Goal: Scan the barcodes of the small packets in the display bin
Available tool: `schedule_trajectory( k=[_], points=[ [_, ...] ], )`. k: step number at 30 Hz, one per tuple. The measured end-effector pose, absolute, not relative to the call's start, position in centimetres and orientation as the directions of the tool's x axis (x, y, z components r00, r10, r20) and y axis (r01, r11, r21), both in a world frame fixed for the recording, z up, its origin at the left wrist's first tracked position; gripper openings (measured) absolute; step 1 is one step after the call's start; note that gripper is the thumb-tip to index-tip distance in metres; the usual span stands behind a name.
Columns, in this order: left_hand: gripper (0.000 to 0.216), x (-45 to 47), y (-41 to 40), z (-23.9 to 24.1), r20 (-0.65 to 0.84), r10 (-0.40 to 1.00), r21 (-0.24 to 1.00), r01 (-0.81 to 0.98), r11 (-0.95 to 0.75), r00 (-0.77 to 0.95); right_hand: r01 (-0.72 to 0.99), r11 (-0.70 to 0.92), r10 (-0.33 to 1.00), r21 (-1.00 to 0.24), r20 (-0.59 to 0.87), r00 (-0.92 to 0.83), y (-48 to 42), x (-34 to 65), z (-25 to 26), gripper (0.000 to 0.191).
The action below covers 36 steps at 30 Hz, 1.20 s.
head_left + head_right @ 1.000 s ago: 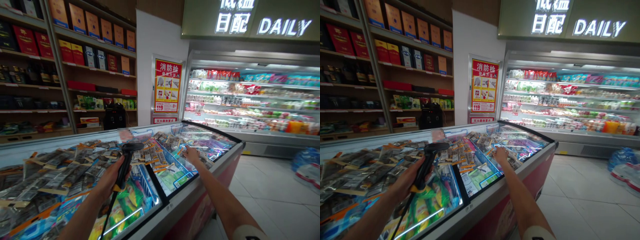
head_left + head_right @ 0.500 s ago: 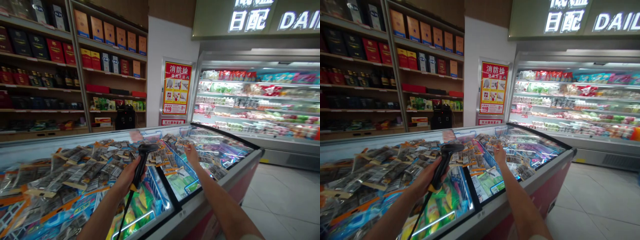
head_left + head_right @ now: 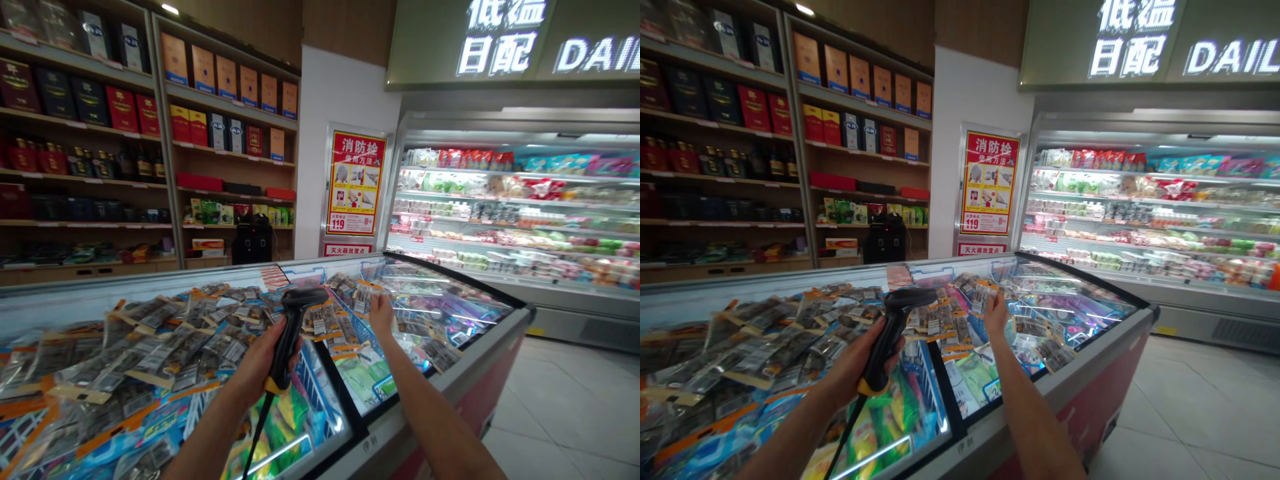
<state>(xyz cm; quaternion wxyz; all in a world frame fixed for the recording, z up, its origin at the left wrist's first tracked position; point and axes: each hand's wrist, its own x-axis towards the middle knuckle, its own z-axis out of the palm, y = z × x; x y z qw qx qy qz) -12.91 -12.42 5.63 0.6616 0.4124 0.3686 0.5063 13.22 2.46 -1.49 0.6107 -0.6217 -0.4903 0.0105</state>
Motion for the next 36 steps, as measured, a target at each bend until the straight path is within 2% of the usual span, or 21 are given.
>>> schedule_trajectory(
  k=[12,19,26,30,36],
  points=[
    [0.039,-12.3,-13.0,5.6,-0.086,0.954,0.913,-0.36,0.191,0.287,0.615,0.209,0.653,-0.76,0.577,0.49,1.5,12.3,-1.3,0.031],
    [0.039,-12.3,-12.9,5.6,-0.091,0.962,0.926,-0.334,0.177,0.257,0.627,0.201,0.651,-0.753,0.581,0.489,1.2,12.1,-1.3,0.028],
    [0.037,-14.1,-11.8,5.7,-0.074,0.995,0.934,-0.343,0.094,0.071,0.667,0.206,0.647,-0.716,0.611,0.456,1.2,10.7,1.2,0.033],
    [0.038,-15.7,-11.2,5.5,-0.056,0.998,0.945,-0.322,0.048,-0.015,0.731,0.18,0.737,-0.659,0.582,0.344,2.2,7.9,3.0,0.037],
    [0.04,-17.6,-11.3,5.7,-0.048,0.986,0.962,-0.274,0.002,-0.161,0.755,0.183,0.808,-0.63,0.534,0.249,3.4,3.1,3.5,0.029]
  ],
)
